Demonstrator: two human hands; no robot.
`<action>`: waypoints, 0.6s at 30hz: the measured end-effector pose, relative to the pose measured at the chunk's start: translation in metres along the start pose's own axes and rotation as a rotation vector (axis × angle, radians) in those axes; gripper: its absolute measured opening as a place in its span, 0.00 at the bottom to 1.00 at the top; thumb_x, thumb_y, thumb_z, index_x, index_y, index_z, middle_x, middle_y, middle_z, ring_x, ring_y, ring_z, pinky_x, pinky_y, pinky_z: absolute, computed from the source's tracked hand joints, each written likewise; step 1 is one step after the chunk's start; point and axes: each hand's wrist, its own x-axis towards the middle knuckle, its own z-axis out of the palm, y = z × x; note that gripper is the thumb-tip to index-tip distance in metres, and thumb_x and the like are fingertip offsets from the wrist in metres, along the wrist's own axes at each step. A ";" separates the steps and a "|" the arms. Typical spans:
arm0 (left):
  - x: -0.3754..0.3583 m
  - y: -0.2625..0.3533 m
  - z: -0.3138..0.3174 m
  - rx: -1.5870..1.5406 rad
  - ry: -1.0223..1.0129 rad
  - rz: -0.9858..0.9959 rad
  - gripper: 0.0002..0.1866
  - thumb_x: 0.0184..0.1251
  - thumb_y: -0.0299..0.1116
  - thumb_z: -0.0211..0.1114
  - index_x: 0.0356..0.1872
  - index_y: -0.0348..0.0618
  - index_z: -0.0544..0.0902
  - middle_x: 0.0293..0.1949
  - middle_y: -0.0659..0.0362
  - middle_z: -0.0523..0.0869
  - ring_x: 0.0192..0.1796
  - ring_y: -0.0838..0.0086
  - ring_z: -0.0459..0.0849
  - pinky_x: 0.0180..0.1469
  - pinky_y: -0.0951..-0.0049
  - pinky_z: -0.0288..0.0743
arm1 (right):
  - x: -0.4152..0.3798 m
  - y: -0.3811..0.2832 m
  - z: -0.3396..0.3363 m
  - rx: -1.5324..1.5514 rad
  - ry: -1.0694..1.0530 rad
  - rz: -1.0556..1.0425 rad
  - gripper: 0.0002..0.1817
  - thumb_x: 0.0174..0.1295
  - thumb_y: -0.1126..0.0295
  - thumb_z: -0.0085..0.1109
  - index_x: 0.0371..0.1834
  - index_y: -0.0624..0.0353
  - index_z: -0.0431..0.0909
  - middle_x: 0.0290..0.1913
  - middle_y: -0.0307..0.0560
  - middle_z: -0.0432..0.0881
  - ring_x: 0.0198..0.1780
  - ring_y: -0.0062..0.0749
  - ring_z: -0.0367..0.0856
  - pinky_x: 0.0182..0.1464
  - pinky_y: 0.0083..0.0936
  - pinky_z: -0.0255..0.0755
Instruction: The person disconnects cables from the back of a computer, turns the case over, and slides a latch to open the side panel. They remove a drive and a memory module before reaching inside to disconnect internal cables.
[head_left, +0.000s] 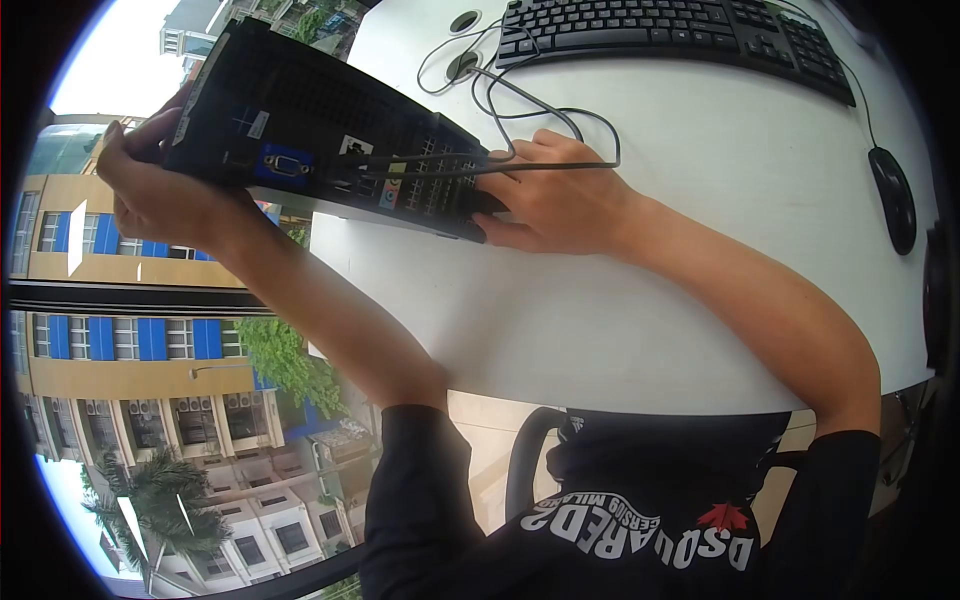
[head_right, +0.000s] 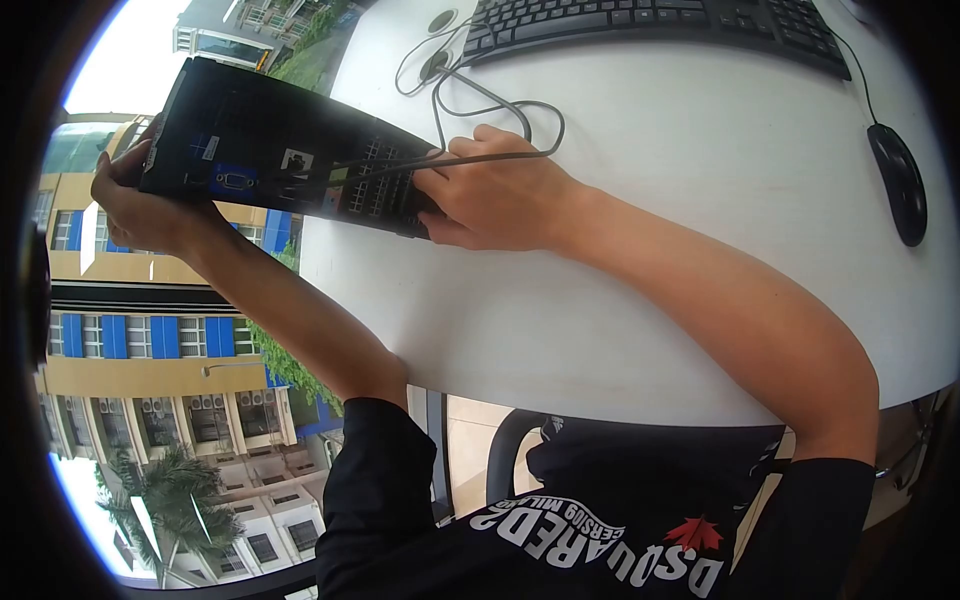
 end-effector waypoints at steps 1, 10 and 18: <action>-0.001 0.000 0.001 -0.007 -0.002 -0.006 0.25 0.70 0.38 0.52 0.16 0.32 0.83 0.31 0.38 0.91 0.29 0.58 0.92 0.42 0.65 0.91 | -0.001 0.000 0.000 -0.001 0.029 0.001 0.16 0.58 0.57 0.74 0.37 0.58 0.84 0.35 0.43 0.85 0.34 0.35 0.82 0.40 0.32 0.76; -0.004 0.001 0.004 0.018 0.020 0.016 0.24 0.71 0.37 0.52 0.19 0.29 0.83 0.31 0.38 0.90 0.32 0.56 0.93 0.43 0.61 0.93 | -0.003 0.001 -0.001 -0.024 -0.039 0.043 0.16 0.65 0.54 0.67 0.38 0.57 0.82 0.37 0.44 0.87 0.41 0.33 0.85 0.48 0.33 0.75; -0.002 -0.001 0.003 0.054 0.010 0.058 0.26 0.71 0.37 0.50 0.19 0.27 0.82 0.31 0.34 0.89 0.30 0.54 0.93 0.39 0.60 0.94 | -0.004 0.002 0.002 -0.044 -0.155 0.022 0.18 0.68 0.51 0.64 0.35 0.56 0.81 0.30 0.41 0.85 0.39 0.34 0.82 0.49 0.33 0.71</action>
